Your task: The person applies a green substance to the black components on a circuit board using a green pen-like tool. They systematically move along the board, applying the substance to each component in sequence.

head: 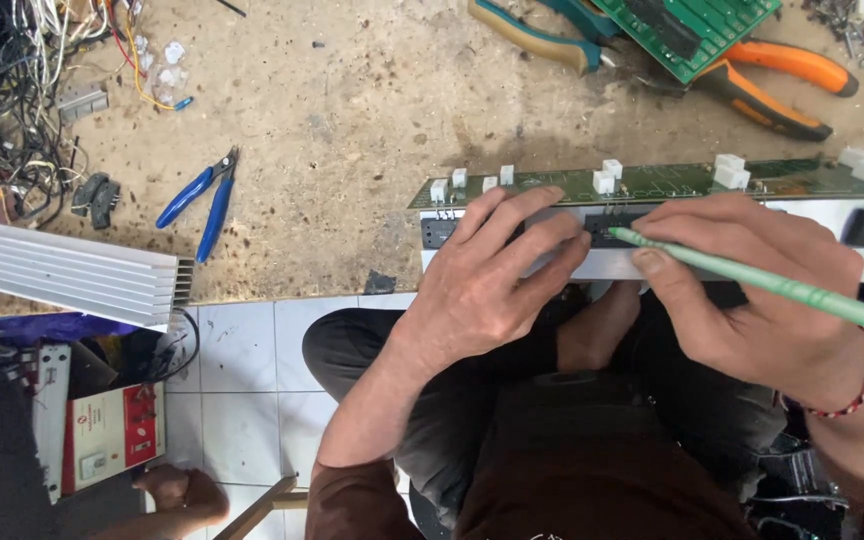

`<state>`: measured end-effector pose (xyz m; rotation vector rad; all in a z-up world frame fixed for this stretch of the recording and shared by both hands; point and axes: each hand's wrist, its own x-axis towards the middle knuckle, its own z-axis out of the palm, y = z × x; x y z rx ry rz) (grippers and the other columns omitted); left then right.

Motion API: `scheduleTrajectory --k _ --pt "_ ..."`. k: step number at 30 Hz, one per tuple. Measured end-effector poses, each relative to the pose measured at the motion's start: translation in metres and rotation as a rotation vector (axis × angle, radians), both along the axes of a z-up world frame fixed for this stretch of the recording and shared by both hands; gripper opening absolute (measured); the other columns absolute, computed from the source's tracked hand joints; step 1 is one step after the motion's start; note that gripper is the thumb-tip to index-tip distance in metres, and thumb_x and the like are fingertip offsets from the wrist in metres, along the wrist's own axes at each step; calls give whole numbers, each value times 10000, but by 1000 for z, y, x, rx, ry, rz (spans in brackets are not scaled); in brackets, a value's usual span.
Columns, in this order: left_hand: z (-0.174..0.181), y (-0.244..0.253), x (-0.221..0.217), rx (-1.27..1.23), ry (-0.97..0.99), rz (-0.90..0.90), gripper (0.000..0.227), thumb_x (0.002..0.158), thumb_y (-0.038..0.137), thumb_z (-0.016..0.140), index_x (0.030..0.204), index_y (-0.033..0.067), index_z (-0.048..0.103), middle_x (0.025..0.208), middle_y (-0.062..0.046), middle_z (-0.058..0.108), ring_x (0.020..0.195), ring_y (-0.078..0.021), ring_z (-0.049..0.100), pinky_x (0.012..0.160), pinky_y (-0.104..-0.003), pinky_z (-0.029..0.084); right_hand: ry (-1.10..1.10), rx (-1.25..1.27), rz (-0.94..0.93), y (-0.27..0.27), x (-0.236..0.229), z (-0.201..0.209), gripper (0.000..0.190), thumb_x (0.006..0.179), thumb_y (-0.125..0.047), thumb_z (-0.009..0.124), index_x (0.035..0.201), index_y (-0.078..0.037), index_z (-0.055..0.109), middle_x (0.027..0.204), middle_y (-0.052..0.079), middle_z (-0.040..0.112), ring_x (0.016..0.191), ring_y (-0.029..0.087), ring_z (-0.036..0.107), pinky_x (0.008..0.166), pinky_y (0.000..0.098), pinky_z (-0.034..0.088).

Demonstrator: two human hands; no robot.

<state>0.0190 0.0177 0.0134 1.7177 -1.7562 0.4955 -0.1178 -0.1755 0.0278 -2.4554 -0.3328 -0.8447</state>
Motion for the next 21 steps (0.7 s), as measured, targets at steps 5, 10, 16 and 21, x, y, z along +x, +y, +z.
scheduleTrajectory --k 5,10,16,21 --pt "-4 1 -2 3 -114 102 128 1060 140 728 1183 125 696 1189 -95 633 1193 -324 642 974 -468 529 -17 10 -50 -3 -3 -2 145 1017 68 712 1014 213 718 993 336 740 892 455 736 758 455 609" --pt "-9 -2 -6 46 -74 138 147 1073 96 694 1220 95 683 1168 -87 594 1199 -337 636 1007 -455 478 -4 -16 -36 -4 -4 -1 145 1006 64 716 1005 209 724 980 330 740 892 460 738 754 459 618" --pt "-10 -2 -9 33 -104 179 140 1066 152 713 1207 151 710 1172 -56 609 1200 -324 626 1007 -445 483 28 -59 -19 -3 0 5 149 990 29 746 1007 176 721 976 283 753 885 428 742 725 435 616" --pt "-12 -4 -15 -37 -40 242 228 1014 292 845 1163 183 710 1151 -46 649 1168 -280 656 1008 -392 486 40 -77 -5 -5 3 5 171 986 10 751 1008 178 731 973 288 757 883 441 747 714 448 618"
